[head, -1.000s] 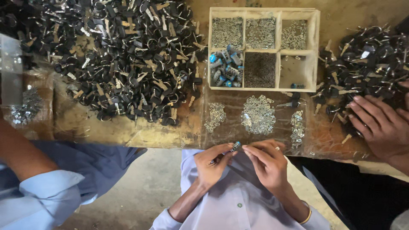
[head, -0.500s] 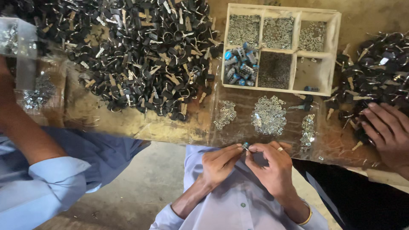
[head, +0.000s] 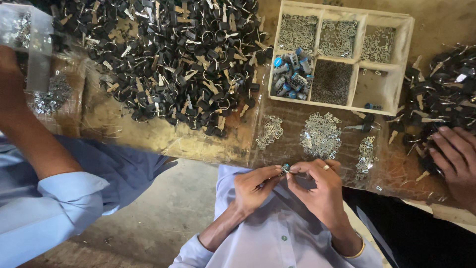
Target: The person sits at a workbench covered with piles of keychains and picks small metal and blue plastic components from a compartment tray. They thread the components onto a key ring by hand, press them into place, and set the finished keychain on the table, repeating the assembly cycle.
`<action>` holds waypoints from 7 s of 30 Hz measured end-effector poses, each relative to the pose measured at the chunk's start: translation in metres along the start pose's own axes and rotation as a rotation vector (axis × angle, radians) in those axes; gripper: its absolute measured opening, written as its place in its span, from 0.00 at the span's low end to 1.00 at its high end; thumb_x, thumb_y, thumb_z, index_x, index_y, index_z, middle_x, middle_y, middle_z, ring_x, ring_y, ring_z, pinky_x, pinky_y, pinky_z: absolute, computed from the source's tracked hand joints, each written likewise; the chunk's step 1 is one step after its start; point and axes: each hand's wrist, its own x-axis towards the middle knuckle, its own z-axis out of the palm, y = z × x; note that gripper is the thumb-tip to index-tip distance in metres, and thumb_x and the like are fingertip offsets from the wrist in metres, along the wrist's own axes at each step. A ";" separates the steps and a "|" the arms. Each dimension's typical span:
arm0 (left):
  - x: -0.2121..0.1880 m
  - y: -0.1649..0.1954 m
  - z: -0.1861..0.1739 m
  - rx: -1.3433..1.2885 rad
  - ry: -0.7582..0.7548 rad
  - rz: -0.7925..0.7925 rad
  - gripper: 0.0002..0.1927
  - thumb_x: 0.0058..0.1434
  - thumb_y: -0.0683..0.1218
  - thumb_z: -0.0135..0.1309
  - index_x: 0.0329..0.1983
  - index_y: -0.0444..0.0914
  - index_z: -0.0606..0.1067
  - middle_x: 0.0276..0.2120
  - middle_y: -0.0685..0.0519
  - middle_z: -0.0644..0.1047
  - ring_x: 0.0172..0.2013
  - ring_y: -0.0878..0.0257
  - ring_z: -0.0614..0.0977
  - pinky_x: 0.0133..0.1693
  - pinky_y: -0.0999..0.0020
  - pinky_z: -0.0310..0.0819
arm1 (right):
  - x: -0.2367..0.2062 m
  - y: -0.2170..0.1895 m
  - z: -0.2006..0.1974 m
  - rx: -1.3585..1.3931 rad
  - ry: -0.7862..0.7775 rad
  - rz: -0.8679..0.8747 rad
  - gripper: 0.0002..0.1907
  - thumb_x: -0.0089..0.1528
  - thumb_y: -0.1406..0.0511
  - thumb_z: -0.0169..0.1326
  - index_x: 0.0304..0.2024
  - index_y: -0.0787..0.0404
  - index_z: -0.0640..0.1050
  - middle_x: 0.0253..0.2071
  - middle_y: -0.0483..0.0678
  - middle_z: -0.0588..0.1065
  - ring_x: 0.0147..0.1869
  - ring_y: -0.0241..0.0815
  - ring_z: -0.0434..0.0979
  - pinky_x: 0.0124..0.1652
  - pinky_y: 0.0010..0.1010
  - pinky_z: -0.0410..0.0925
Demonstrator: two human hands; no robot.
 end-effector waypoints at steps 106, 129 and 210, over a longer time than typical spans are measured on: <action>0.001 -0.003 0.005 -0.037 -0.101 0.130 0.12 0.55 0.35 0.67 0.42 0.35 0.81 0.44 0.45 0.85 0.41 0.58 0.89 0.38 0.71 0.85 | -0.032 0.021 -0.012 -0.111 0.079 -0.082 0.10 0.54 0.68 0.67 0.39 0.55 0.84 0.33 0.39 0.78 0.36 0.36 0.74 0.47 0.33 0.60; -0.010 -0.030 -0.007 -0.144 -0.026 -0.231 0.12 0.52 0.33 0.68 0.40 0.34 0.83 0.36 0.51 0.87 0.22 0.73 0.83 0.23 0.80 0.71 | -0.104 0.078 -0.031 -0.472 0.463 0.251 0.22 0.55 0.59 0.70 0.48 0.60 0.81 0.58 0.52 0.71 0.68 0.56 0.64 0.67 0.50 0.58; 0.020 -0.022 0.001 -0.290 -0.120 0.139 0.21 0.53 0.22 0.46 0.45 0.27 0.80 0.44 0.40 0.84 0.38 0.56 0.91 0.41 0.70 0.89 | -0.017 0.084 -0.037 1.077 0.069 0.125 0.11 0.55 0.78 0.67 0.37 0.64 0.82 0.35 0.48 0.79 0.31 0.37 0.80 0.25 0.25 0.70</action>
